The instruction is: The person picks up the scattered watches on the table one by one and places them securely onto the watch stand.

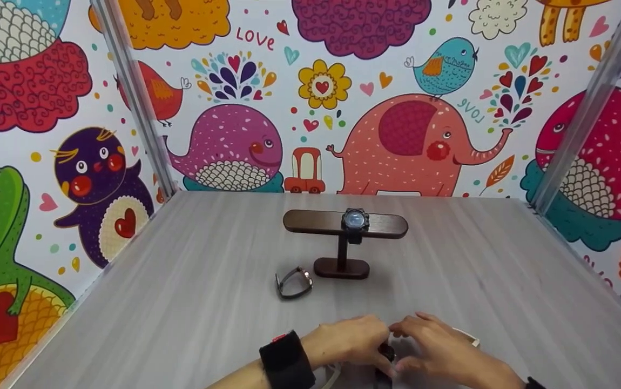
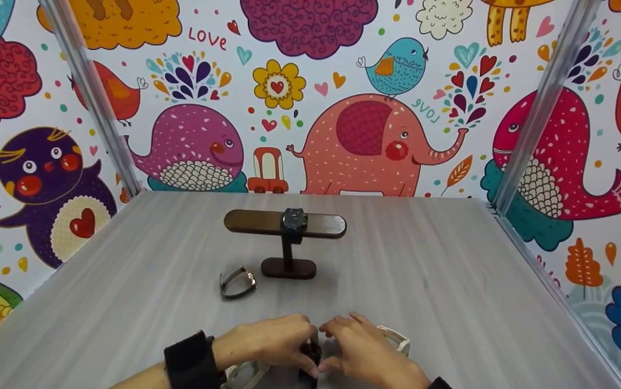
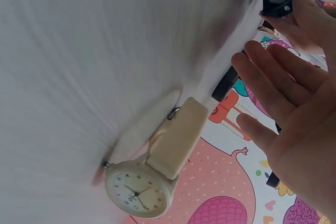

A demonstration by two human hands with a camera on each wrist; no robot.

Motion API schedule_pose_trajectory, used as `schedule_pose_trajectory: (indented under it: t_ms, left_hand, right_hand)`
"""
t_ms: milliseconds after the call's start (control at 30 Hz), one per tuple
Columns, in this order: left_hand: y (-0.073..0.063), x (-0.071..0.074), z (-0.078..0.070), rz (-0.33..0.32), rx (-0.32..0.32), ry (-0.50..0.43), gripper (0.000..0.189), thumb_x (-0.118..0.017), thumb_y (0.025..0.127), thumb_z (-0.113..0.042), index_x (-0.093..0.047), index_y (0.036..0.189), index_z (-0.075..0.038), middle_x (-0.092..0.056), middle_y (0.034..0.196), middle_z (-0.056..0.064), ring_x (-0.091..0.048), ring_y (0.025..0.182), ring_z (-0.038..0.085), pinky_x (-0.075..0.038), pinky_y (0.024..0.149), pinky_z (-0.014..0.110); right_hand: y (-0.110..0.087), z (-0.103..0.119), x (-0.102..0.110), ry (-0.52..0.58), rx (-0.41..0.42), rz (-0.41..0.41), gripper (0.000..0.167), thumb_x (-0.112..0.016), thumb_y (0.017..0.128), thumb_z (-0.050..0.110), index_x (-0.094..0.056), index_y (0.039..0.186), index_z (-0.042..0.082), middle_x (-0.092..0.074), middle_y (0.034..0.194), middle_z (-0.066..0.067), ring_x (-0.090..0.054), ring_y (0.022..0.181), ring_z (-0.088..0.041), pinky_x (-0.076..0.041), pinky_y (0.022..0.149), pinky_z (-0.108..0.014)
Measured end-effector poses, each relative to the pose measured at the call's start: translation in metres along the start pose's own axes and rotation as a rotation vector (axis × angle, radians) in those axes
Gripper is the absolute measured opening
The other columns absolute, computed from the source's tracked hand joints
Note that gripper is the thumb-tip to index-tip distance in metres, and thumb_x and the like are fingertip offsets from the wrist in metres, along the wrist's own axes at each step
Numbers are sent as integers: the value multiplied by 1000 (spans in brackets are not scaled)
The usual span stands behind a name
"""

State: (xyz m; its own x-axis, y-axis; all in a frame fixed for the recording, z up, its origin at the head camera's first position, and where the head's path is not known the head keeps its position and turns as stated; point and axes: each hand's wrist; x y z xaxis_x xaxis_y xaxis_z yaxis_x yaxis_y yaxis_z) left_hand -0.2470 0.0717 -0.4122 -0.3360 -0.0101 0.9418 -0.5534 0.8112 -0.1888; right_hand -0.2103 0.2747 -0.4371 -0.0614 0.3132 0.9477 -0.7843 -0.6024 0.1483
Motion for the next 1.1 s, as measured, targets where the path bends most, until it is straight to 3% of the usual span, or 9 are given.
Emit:
schedule_pose_trajectory:
  t_ms: [233,333,533,633,767,867,1000,1100]
  left_hand:
    - [-7,7,0,-104,0,6,37,-78,85,-42,-61,73,-12,-43,64,-10,-37,53,3,-31,46,17]
    - [-9,9,-1,-146,8,22,34,-78,84,-44,-66,79,-12,-48,66,-9,-40,55,3,-33,47,16]
    - [-12,8,-1,-242,48,21,30,-76,85,-44,-73,85,-14,-62,70,-7,-44,55,1,-36,48,16]
    - [-14,7,-3,-293,70,36,32,-76,85,-45,-76,95,-14,-68,78,-4,-49,61,1,-40,51,15]
    - [-17,7,-6,-336,94,50,36,-76,85,-46,-77,101,-14,-67,84,-1,-53,69,3,-43,55,17]
    - [-19,8,-5,-353,95,17,39,-75,84,-47,-78,103,-13,-66,85,0,-53,69,3,-44,55,17]
    - [-22,9,-3,-372,71,-68,39,-78,80,-44,-78,101,-11,-61,82,-1,-46,67,0,-41,55,14]
    - [-25,11,-1,-407,39,-117,37,-82,77,-38,-79,101,-10,-61,80,-2,-39,68,-2,-38,56,11]
  right_hand:
    - [3,3,4,11,60,-25,45,-73,86,41,-68,120,12,-71,109,3,-64,102,-13,-48,97,-49]
    - [2,5,6,39,57,-39,52,-75,84,42,-66,125,11,-71,111,3,-65,103,-15,-52,93,-44]
    - [4,13,8,119,-39,-3,70,-75,82,51,-62,133,5,-71,118,-1,-66,105,-20,-56,88,-39]
    - [6,16,6,146,-64,-5,72,-72,85,52,-60,134,1,-71,123,-6,-66,110,-23,-56,90,-43]
    - [7,18,3,213,-57,-63,61,-71,89,42,-62,132,-1,-72,122,-10,-69,104,-18,-59,85,-40]
    - [6,20,0,226,-52,-137,51,-73,91,34,-64,128,1,-73,116,-9,-70,95,-15,-59,79,-35]
    - [5,24,0,255,-122,-161,45,-74,91,28,-65,127,4,-73,118,-8,-70,96,-16,-60,79,-35]
    - [5,25,-1,261,-127,-206,41,-76,89,17,-66,125,2,-73,116,-10,-71,95,-16,-60,78,-35]
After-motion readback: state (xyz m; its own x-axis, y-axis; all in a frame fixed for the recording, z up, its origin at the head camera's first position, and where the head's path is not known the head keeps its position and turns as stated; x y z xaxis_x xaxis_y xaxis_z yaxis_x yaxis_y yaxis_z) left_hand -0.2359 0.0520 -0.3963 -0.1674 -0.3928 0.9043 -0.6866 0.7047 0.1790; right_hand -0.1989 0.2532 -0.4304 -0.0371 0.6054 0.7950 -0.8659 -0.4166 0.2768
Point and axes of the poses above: each hand's wrist, its own y-axis towards the middle knuckle, its own x-axis out of the back of the hand, z = x × y
